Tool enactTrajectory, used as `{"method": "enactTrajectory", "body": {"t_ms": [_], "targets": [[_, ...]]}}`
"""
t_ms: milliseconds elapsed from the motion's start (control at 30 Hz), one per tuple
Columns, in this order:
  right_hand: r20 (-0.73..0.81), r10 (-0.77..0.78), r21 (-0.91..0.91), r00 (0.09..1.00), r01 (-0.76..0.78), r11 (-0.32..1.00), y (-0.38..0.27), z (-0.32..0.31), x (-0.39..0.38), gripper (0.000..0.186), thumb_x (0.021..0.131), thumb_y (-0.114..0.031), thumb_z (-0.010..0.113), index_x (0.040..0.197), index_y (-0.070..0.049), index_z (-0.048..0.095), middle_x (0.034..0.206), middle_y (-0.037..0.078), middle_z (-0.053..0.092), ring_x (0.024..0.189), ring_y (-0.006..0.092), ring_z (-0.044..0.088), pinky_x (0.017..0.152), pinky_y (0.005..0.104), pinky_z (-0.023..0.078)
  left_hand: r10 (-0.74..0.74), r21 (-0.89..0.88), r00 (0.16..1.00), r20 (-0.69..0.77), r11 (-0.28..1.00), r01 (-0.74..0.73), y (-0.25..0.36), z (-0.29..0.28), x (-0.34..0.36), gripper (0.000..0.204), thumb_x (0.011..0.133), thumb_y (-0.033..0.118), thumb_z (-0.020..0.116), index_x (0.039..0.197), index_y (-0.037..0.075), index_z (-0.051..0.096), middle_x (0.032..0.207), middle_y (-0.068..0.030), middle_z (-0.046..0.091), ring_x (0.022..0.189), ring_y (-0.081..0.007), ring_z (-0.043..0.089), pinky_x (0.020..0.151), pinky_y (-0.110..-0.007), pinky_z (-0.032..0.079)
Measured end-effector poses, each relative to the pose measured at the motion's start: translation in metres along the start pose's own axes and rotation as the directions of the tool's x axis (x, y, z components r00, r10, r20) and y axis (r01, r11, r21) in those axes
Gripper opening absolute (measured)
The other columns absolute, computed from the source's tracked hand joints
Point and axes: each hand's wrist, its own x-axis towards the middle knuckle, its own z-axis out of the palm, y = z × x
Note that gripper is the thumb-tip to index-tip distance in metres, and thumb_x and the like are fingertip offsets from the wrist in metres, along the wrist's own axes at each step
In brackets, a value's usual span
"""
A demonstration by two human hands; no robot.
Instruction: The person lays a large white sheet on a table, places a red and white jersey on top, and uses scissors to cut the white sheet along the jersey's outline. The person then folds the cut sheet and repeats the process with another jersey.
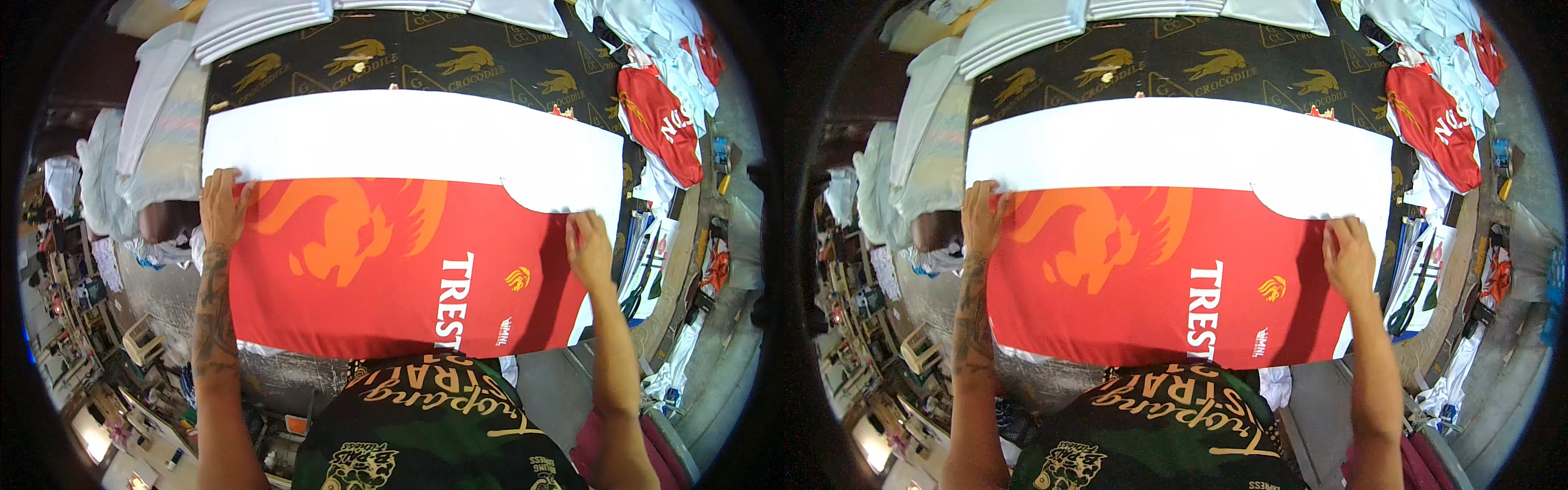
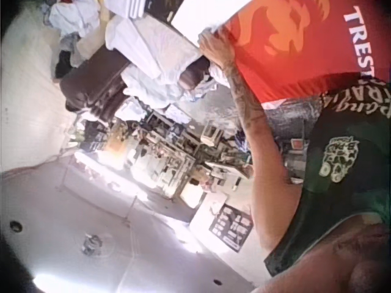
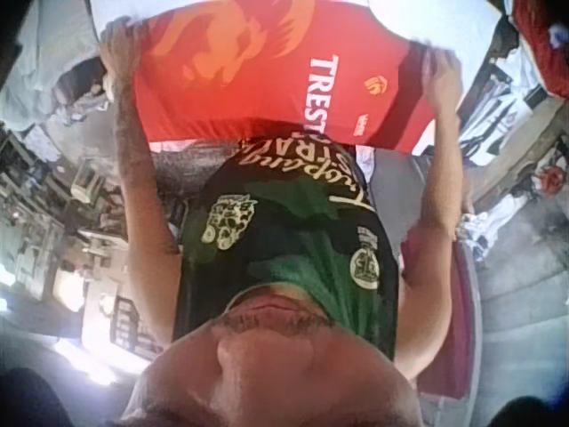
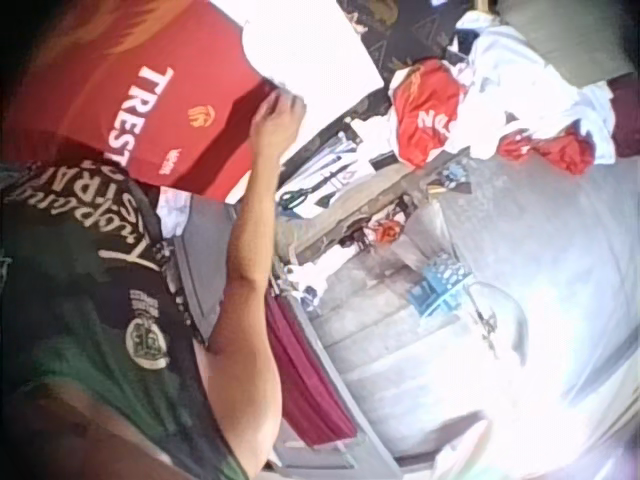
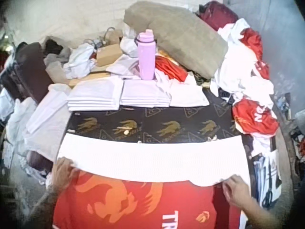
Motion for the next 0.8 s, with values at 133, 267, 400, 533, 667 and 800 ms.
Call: {"method": "enactTrajectory", "body": {"t_ms": [133, 267, 400, 533, 667, 800], "targets": [[-0.55, 0.28, 0.096, 0.787, -0.273, 0.957, 0.052, 0.034, -0.103, 0.024, 0.103, -0.016, 0.062, 0.114, 0.004, 0.069, 0.107, 0.023, 0.071, 0.101, 0.0408, 0.068, 0.094, 0.0472, 0.052, -0.099, 0.083, 0.93, -0.354, 0.987, 0.137, -0.044, -0.023, -0.104, 0.045, 0.112, 0.037, 0.052, 0.146, 0.009, 0.063, 0.154, -0.0225, 0.056, 0.141, -0.041, 0.052, 0.117, -0.051, 0.04], [-0.234, 0.812, 0.609, 0.534, -0.571, 0.551, 0.086, 0.097, -0.267, 0.028, 0.105, -0.017, 0.053, 0.085, 0.001, 0.061, 0.074, 0.007, 0.055, 0.072, 0.0201, 0.052, 0.071, 0.0375, 0.046, -0.749, 0.241, 0.583, -0.315, 0.531, 0.812, -0.037, -0.027, -0.301, 0.053, 0.116, 0.037, 0.037, 0.151, 0.003, 0.057, 0.16, -0.0229, 0.051, 0.145, -0.0437, 0.047, 0.12, -0.052, 0.04], [0.719, 0.505, 0.472, 0.478, -0.869, 0.15, 0.071, 0.234, -0.351, 0.017, 0.095, -0.017, 0.063, 0.091, -0.003, 0.073, 0.085, 0.008, 0.074, 0.083, 0.02, 0.071, 0.071, 0.0363, 0.053, -0.614, -0.633, 0.165, 0.772, -0.715, 0.296, 0.06, 0.093, -0.45, 0.114, 0.094, 0.094, 0.019, 0.173, 0.011, 0.01, 0.178, -0.0185, 0.016, 0.163, -0.0383, 0.016, 0.128, -0.06, 0.025], [0.59, 0.489, 0.686, 0.643, -0.718, 0.117, 0.095, 0.365, -0.266, 0.015, 0.094, -0.015, 0.066, 0.105, -0.006, 0.072, 0.1, 0.006, 0.073, 0.093, 0.0187, 0.068, 0.077, 0.0395, 0.053, -0.426, -0.534, 0.447, 0.787, -0.833, 0.147, 0.153, 0.242, -0.452, 0.103, 0.097, 0.09, 0.025, 0.163, 0.011, 0.037, 0.165, -0.0096, 0.044, 0.151, -0.0345, 0.041, 0.124, -0.057, 0.034], [0.478, 0.515, 0.762, 0.712, -0.628, 0.161, 0.134, 0.394, -0.242, 0.025, 0.093, -0.014, 0.069, 0.118, -0.009, 0.071, 0.114, 0.004, 0.072, 0.103, 0.0175, 0.064, 0.083, 0.0428, 0.052, -0.46, -0.62, 0.469, 0.754, -0.733, 0.279, 0.156, 0.307, -0.45, 0.096, 0.099, 0.085, 0.035, 0.159, 0.011, 0.043, 0.156, -0.0072, 0.054, 0.144, -0.0321, 0.05, 0.123, -0.055, 0.037], [0.536, 0.52, 0.728, 0.665, -0.676, 0.115, 0.129, 0.33, -0.361, 0.04, 0.092, -0.012, 0.072, 0.132, -0.013, 0.068, 0.126, 0.002, 0.071, 0.115, 0.0175, 0.061, 0.091, 0.0473, 0.049, -0.359, -0.557, 0.567, 0.741, -0.8, 0.221, 0.109, 0.231, -0.51, 0.089, 0.097, 0.077, 0.056, 0.152, 0.008, 0.048, 0.148, -0.0084, 0.058, 0.143, -0.0291, 0.051, 0.125, -0.054, 0.035]]}}
